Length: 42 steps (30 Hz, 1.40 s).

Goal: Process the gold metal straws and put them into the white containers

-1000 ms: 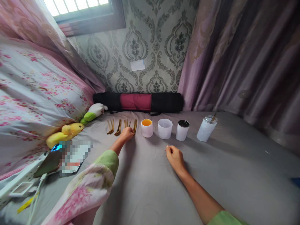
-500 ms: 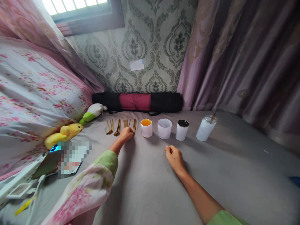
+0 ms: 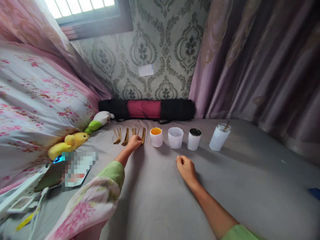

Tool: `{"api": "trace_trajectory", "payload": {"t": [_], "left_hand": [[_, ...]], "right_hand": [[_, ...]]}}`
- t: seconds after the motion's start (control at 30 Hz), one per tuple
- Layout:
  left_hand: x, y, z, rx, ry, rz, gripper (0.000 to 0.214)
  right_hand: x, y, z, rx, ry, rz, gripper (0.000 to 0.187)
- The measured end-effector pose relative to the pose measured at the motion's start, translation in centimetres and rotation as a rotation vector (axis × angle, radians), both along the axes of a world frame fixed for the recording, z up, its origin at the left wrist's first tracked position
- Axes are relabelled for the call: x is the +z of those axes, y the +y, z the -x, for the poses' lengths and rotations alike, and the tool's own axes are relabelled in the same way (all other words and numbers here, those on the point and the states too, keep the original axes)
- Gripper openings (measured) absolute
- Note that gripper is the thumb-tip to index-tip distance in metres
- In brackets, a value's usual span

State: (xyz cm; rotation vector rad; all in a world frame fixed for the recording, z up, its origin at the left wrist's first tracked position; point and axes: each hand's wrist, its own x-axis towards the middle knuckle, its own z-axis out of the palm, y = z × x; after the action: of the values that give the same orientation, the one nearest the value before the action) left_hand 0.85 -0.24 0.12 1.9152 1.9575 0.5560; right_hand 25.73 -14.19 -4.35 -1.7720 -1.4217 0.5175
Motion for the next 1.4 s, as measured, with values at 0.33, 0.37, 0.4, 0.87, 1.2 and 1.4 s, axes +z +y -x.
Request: {"api": "trace_trajectory", "payload": {"t": [0.33,0.37,0.4,0.87,1.2,1.4], "left_hand": [[-1.0,0.1,-0.1,0.082,-0.413,0.084,0.018],[-1.0,0.1,-0.1,0.091,-0.458,0.094,0.017],[-1.1,0.1,-0.2,0.098,-0.502,0.102,0.016],[-1.8,-1.0,-0.7,0.138,-1.015,0.167,0.012],[-1.8,-3.0,-1.7,0.171,-1.181,0.195,0.018],[-2.1,-4.3,-2.1,0.179,-1.231,0.215,0.017]], "right_hand": [[0.2,-0.1,0.1,0.004,0.002,0.001,0.032],[0.2,-0.1,0.1,0.003,0.004,0.006,0.032],[0.2,-0.1,0.0,0.002,0.005,0.011,0.032],[0.1,-0.1,0.1,-0.004,-0.042,-0.003,0.031],[0.0,0.0,0.0,0.01,-0.014,0.004,0.032],[0.2,-0.1,0.1,0.01,-0.025,0.007,0.032]]}}
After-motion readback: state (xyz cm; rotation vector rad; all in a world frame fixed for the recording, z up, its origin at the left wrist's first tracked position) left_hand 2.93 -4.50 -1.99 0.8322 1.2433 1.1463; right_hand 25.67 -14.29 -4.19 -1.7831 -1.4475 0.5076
